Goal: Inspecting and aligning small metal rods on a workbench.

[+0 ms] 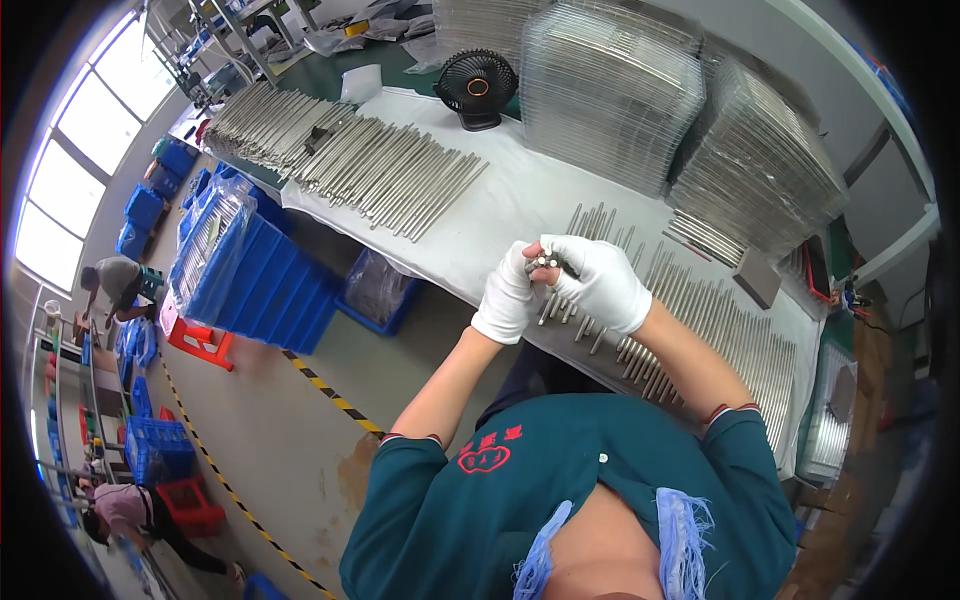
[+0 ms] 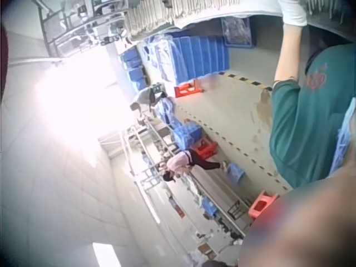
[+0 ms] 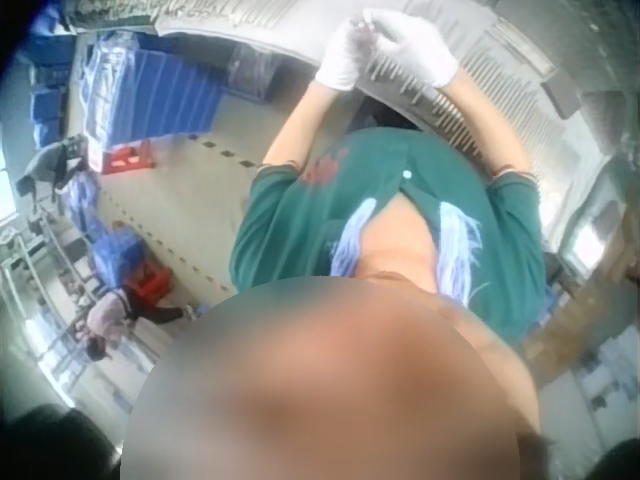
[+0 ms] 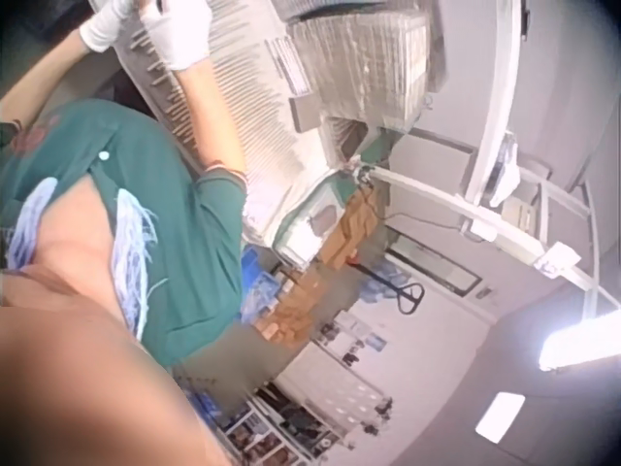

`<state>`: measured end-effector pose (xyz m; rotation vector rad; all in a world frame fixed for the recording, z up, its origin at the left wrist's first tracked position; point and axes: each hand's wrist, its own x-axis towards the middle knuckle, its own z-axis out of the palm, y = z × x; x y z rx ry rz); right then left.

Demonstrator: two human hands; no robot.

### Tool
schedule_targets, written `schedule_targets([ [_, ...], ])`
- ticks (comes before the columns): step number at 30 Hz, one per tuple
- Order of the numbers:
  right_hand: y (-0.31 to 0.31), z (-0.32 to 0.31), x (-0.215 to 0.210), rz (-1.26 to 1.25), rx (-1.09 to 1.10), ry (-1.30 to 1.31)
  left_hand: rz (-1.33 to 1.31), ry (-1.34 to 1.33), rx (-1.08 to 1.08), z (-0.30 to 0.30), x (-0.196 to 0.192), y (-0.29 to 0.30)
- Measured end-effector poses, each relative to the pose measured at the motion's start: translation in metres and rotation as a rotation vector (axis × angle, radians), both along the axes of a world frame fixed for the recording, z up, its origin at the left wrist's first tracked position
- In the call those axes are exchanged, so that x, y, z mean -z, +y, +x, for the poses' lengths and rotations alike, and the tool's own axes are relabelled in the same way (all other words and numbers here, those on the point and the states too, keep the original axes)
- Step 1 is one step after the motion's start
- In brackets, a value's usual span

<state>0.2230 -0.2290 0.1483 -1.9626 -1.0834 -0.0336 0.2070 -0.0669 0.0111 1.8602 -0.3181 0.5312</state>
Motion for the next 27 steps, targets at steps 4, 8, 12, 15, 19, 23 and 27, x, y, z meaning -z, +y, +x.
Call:
schedule_targets([
  [4,-0.002,-0.007,-0.001,-0.045,-0.028,0.024,0.000,-0.062,-0.009,-0.019,-0.021,-0.005],
  [8,-0.004,-0.010,0.002,-0.053,-0.068,-0.040,0.024,-0.142,0.020,-0.028,-0.045,-0.011],
  [12,-0.004,-0.014,0.000,-0.072,-0.074,0.006,-0.034,-0.202,-0.098,-0.031,-0.049,-0.018],
  [15,-0.006,-0.014,-0.004,-0.095,-0.065,0.034,-0.047,-0.046,0.041,-0.034,-0.061,-0.015],
  [19,-0.007,-0.013,-0.001,-0.074,-0.065,0.028,0.101,-0.129,0.024,-0.033,-0.052,-0.012],
  [23,-0.009,-0.012,0.000,-0.052,-0.079,-0.027,0.125,-0.189,-0.058,-0.029,-0.036,-0.011],
  [27,-0.009,-0.011,0.001,-0.063,-0.077,-0.023,0.137,-0.171,-0.055,-0.029,-0.040,-0.011],
])
